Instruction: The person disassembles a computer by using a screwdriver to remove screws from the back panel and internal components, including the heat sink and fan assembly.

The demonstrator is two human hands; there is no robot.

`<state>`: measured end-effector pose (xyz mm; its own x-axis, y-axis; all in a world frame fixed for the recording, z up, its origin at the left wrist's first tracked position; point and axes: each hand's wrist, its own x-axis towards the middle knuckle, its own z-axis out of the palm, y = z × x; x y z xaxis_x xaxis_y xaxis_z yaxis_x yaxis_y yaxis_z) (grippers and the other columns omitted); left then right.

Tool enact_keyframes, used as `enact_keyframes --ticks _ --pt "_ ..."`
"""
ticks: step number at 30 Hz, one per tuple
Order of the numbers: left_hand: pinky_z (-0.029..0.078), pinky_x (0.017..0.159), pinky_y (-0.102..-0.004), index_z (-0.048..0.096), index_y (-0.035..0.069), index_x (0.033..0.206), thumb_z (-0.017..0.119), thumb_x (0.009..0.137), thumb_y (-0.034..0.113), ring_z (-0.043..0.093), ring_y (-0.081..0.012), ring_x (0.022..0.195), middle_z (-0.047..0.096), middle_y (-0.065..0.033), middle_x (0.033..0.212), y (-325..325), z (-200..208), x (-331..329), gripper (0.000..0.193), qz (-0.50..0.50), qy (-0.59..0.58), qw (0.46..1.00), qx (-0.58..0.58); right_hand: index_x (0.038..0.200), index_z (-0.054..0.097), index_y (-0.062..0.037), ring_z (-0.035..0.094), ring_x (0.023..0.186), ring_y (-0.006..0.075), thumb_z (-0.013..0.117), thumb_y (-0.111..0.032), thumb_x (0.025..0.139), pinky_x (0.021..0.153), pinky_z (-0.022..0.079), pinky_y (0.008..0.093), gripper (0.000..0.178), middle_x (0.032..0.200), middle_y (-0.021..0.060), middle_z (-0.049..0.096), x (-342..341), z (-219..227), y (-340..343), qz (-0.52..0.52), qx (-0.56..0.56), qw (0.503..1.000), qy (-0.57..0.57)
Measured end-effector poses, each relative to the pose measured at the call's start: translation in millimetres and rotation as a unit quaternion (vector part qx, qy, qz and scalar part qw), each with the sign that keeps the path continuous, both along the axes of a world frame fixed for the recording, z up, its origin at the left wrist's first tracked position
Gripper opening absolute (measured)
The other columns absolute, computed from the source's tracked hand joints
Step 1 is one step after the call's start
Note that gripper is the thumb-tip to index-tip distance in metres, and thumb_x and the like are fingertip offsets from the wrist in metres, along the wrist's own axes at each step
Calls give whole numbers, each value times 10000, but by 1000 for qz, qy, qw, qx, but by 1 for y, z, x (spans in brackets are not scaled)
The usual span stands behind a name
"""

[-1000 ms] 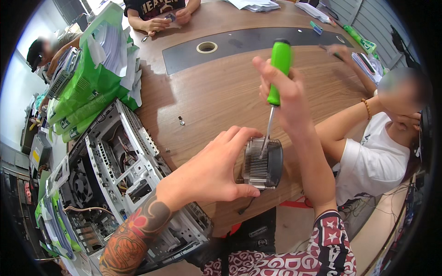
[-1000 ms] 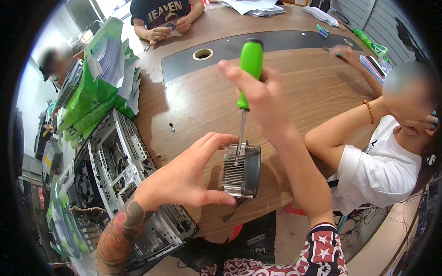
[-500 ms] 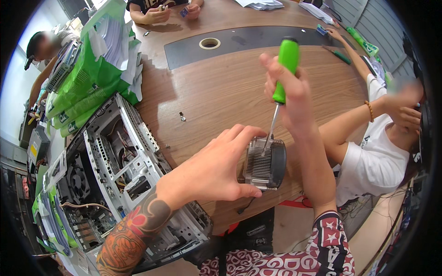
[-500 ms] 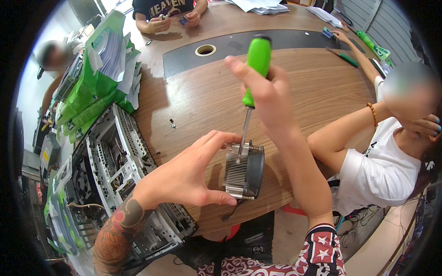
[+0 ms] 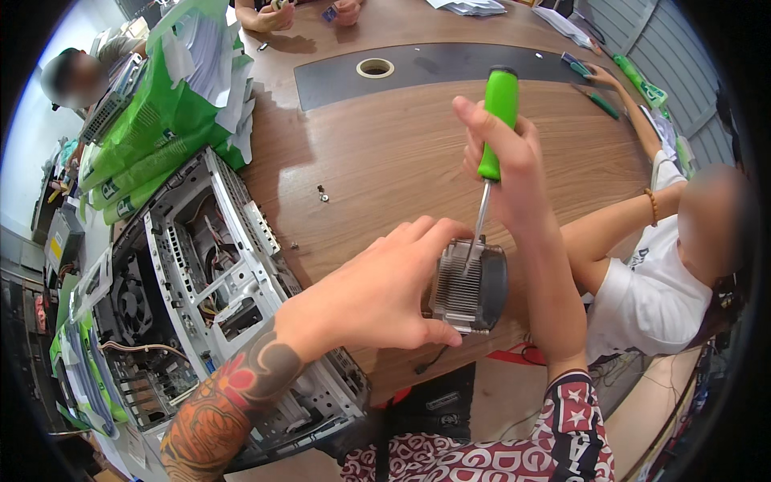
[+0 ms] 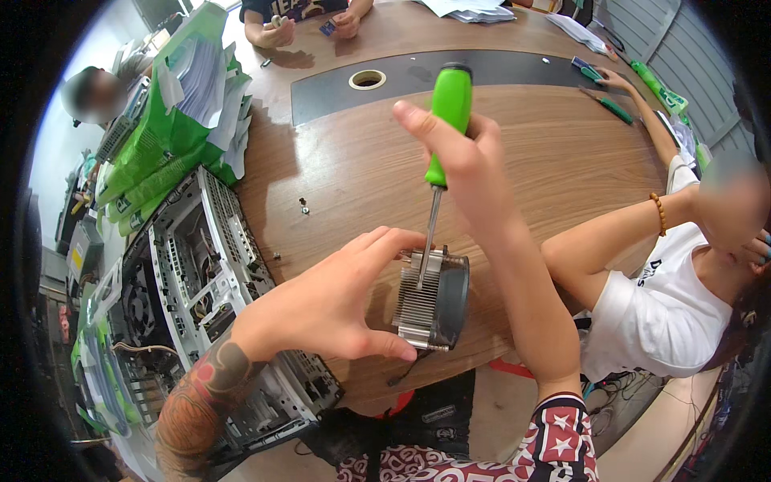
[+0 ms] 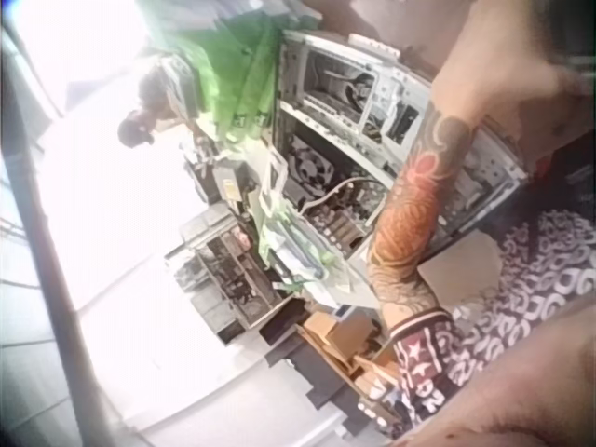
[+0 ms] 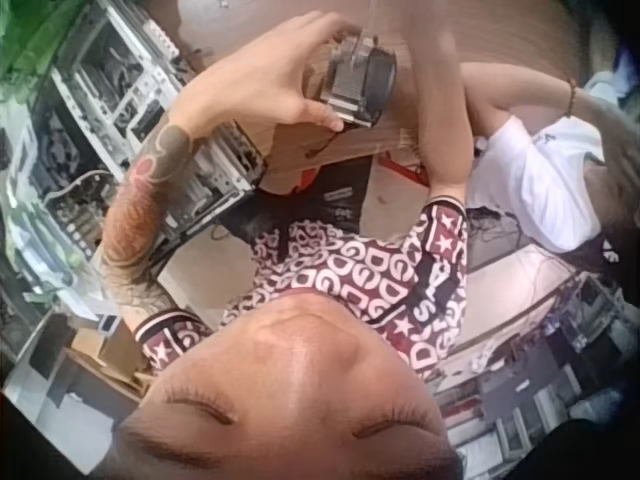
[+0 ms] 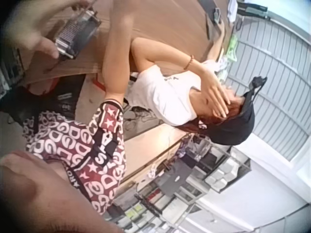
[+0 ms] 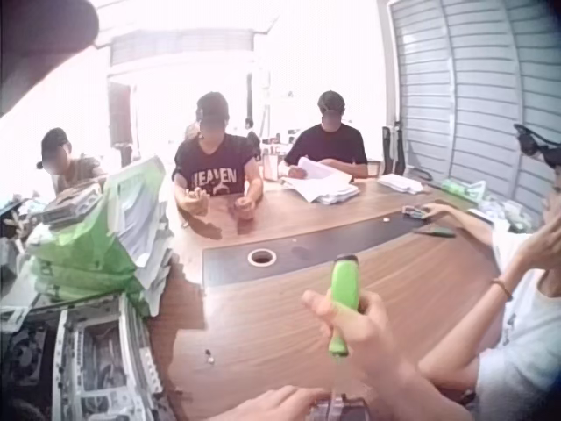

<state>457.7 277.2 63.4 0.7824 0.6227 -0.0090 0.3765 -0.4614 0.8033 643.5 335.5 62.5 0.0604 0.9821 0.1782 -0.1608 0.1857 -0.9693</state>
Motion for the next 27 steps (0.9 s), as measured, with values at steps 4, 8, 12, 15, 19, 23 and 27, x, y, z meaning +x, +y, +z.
enact_keyframes --ticks 4,8,12,15,19,23,27 --pt "372 1110 -420 408 -38 1374 897 658 323 459 -382 1306 489 -226 1353 1 -1 0 939 6 -1 1000 5 677 467 -156 266 423 43 680 -202 925 435 199 265 331 531 -78 336 3 0 4 -19 6 1000 11" --pt "374 1114 -420 410 -36 1378 898 655 336 463 -376 1307 490 -222 1362 1 -1 0 948 -8 -3 1000 -4 687 460 -153 255 421 46 676 -207 929 432 190 268 329 530 -72 321 1 8 -5 11 29 999 44" --pt "378 1111 -420 416 -37 1374 897 654 344 466 -370 1305 495 -219 1357 2 -2 0 946 -7 -4 1000 -4 691 444 -153 253 417 51 669 -213 934 432 188 267 337 536 -68 319 4 8 -4 12 41 998 54" --pt "381 1109 -418 419 -36 1372 898 654 345 467 -370 1303 498 -219 1353 1 -3 1 943 -6 -13 1000 4 692 440 -154 264 419 54 667 -219 935 432 193 268 339 539 -65 321 -1 4 -5 19 29 999 9" --pt "382 1107 -417 420 -31 1374 894 661 346 466 -369 1304 498 -217 1355 1 -2 -1 936 -9 -10 1000 5 695 449 -151 274 429 55 672 -224 931 435 201 269 333 543 -63 327 0 7 -5 12 31 997 69" --pt "384 1103 -419 423 -27 1369 885 673 354 469 -368 1301 498 -215 1354 1 -2 -1 919 -9 -8 1000 9 691 451 -144 275 432 57 667 -214 927 440 207 268 327 544 -63 339 2 9 -7 28 22 999 36" --pt "385 1103 -420 425 -26 1367 883 675 361 470 -369 1297 498 -216 1350 1 -3 0 916 -6 -6 1000 5 674 443 -143 272 427 60 662 -207 923 443 213 266 338 541 -59 340 -2 6 -8 35 26 999 8"
